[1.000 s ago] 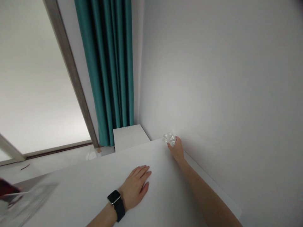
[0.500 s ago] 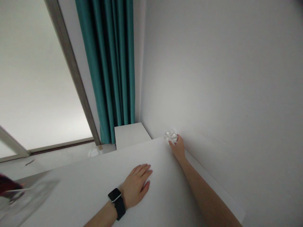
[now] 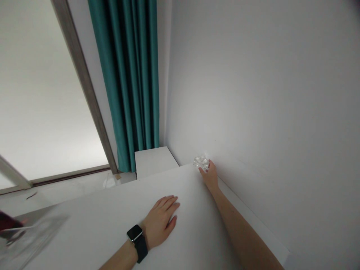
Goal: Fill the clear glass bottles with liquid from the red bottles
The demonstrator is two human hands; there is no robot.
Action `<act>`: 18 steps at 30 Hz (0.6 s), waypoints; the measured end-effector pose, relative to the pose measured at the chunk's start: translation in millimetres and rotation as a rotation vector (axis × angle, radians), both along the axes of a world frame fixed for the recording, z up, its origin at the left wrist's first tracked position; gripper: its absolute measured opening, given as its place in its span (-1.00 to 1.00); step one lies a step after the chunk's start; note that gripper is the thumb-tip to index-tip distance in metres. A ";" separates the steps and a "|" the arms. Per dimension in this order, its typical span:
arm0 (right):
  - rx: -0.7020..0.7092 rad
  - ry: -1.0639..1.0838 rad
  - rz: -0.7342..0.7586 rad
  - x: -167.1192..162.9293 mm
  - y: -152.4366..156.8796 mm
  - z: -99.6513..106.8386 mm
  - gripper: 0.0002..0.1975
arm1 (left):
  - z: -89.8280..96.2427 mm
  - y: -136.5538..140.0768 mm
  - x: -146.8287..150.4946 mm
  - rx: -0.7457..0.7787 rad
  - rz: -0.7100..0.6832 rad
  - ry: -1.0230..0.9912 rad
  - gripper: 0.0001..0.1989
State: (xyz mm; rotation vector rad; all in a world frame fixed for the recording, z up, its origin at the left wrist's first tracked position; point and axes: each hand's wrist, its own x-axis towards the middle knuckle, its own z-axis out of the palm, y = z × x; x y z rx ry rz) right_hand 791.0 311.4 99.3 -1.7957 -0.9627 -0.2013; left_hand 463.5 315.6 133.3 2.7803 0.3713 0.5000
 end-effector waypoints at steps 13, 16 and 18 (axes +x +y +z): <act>0.105 0.185 0.162 -86.3 -43.3 38.6 -0.57 | 17.8 -4.2 -1.2 -0.102 0.059 -0.100 -0.78; 0.089 0.314 0.312 -125.8 -45.7 50.4 -0.63 | 34.0 -4.1 -13.7 -0.084 0.085 -0.023 -0.80; 0.063 0.413 0.432 -153.6 -46.8 58.5 -0.68 | 44.5 -3.9 -28.7 -0.073 0.106 0.009 -0.81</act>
